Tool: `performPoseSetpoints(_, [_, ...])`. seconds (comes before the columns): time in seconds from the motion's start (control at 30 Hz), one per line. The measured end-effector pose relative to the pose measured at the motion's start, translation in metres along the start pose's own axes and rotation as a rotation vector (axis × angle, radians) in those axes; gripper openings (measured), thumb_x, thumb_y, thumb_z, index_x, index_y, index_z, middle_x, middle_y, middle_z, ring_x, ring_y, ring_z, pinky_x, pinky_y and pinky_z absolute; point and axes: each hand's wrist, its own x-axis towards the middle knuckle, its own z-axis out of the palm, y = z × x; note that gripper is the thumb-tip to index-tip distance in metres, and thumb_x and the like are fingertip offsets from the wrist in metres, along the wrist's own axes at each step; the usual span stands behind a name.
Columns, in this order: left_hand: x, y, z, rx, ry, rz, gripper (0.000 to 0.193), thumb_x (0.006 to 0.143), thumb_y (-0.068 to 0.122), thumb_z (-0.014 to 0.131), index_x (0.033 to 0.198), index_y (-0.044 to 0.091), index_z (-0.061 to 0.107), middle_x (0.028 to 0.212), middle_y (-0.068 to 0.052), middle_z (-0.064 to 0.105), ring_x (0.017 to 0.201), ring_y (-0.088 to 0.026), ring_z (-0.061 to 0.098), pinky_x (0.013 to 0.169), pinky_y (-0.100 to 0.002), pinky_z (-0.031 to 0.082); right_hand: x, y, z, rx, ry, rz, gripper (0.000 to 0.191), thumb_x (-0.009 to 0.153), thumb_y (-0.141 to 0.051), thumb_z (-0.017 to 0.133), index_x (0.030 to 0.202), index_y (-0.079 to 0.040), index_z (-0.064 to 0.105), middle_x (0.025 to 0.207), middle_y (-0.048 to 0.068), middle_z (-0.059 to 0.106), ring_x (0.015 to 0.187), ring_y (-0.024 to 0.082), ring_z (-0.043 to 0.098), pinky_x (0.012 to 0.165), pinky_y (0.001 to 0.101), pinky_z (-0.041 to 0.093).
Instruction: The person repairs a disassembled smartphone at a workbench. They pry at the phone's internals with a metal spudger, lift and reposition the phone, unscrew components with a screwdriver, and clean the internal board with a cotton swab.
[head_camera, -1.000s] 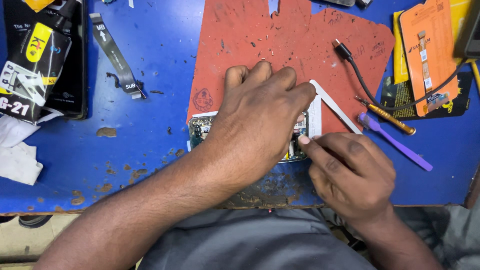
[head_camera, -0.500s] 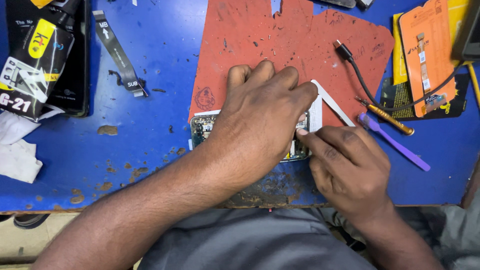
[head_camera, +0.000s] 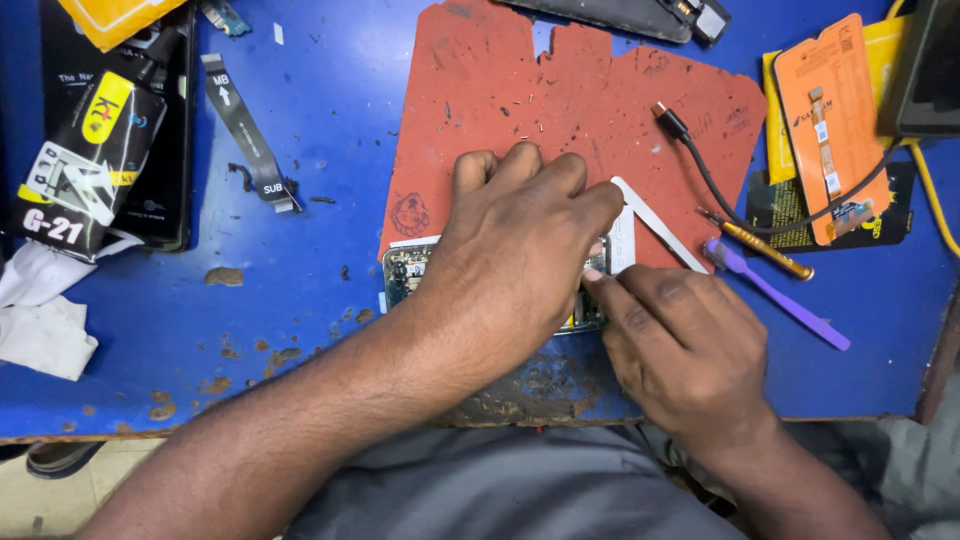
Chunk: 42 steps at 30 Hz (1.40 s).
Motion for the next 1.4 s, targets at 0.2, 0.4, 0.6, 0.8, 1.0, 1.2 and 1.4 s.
performPoseSetpoints(0.2, [-0.002, 0.002, 0.0, 0.005, 0.007, -0.004, 0.041, 0.075, 0.004, 0.074, 0.115, 0.004, 0.07, 0.1, -0.008, 0.062, 0.099, -0.027, 0.054, 0.088, -0.046, 0.036, 0.001, -0.004, -0.002, -0.046, -0.03, -0.01, 0.027, 0.084, 0.002, 0.08, 0.109, 0.0, 0.074, 0.099, 0.009, 0.068, 0.083, 0.026, 0.065, 0.072, 0.0403, 0.051])
performPoseSetpoints(0.4, [-0.003, -0.001, -0.002, -0.003, -0.005, -0.007, 0.03, 0.074, 0.003, 0.073, 0.104, 0.006, 0.07, 0.097, -0.009, 0.062, 0.099, -0.029, 0.055, 0.086, -0.047, 0.036, 0.0, 0.004, 0.0, 0.172, -0.022, 0.148, 0.033, 0.082, 0.009, 0.071, 0.112, -0.004, 0.074, 0.101, 0.01, 0.07, 0.085, 0.026, 0.065, 0.076, 0.0384, 0.053])
performPoseSetpoints(0.6, [0.0, -0.001, -0.002, 0.004, 0.008, -0.007, 0.025, 0.077, 0.003, 0.071, 0.101, 0.006, 0.07, 0.096, -0.009, 0.063, 0.099, -0.028, 0.056, 0.087, -0.047, 0.036, -0.003, 0.006, 0.004, 0.263, 0.01, 0.224, 0.03, 0.086, 0.012, 0.069, 0.111, -0.003, 0.075, 0.1, 0.009, 0.07, 0.08, 0.02, 0.065, 0.072, 0.0328, 0.053])
performPoseSetpoints(0.8, [0.001, 0.0, -0.004, -0.004, 0.009, -0.004, 0.025, 0.077, 0.005, 0.072, 0.102, 0.005, 0.069, 0.096, -0.009, 0.062, 0.098, -0.028, 0.056, 0.086, -0.047, 0.036, -0.004, 0.004, 0.0, 0.248, 0.036, 0.216, 0.03, 0.085, 0.011, 0.069, 0.11, -0.004, 0.075, 0.098, 0.008, 0.068, 0.081, 0.019, 0.066, 0.073, 0.033, 0.054])
performPoseSetpoints(1.0, [0.0, 0.002, -0.004, -0.009, -0.001, -0.009, 0.03, 0.074, 0.006, 0.074, 0.104, 0.006, 0.07, 0.095, -0.008, 0.062, 0.098, -0.028, 0.055, 0.086, -0.047, 0.036, -0.003, 0.003, 0.0, 0.246, 0.001, 0.205, 0.034, 0.078, 0.009, 0.072, 0.11, -0.004, 0.076, 0.097, 0.008, 0.068, 0.08, 0.021, 0.064, 0.071, 0.0346, 0.051])
performPoseSetpoints(1.2, [-0.001, 0.002, -0.005, -0.001, 0.012, -0.006, 0.032, 0.074, 0.005, 0.074, 0.105, 0.006, 0.07, 0.096, -0.008, 0.063, 0.099, -0.028, 0.056, 0.086, -0.047, 0.036, 0.0, 0.001, -0.001, 0.218, -0.007, 0.191, 0.038, 0.078, 0.01, 0.072, 0.113, -0.005, 0.076, 0.098, 0.008, 0.068, 0.079, 0.022, 0.063, 0.07, 0.0355, 0.051])
performPoseSetpoints(1.4, [0.0, 0.004, -0.007, -0.029, 0.033, 0.001, 0.029, 0.075, 0.009, 0.076, 0.103, 0.006, 0.07, 0.096, -0.008, 0.063, 0.099, -0.028, 0.056, 0.087, -0.048, 0.035, 0.004, -0.004, -0.006, 0.039, -0.015, 0.009, 0.034, 0.081, 0.003, 0.077, 0.114, -0.003, 0.074, 0.099, 0.009, 0.067, 0.084, 0.027, 0.065, 0.074, 0.0402, 0.051])
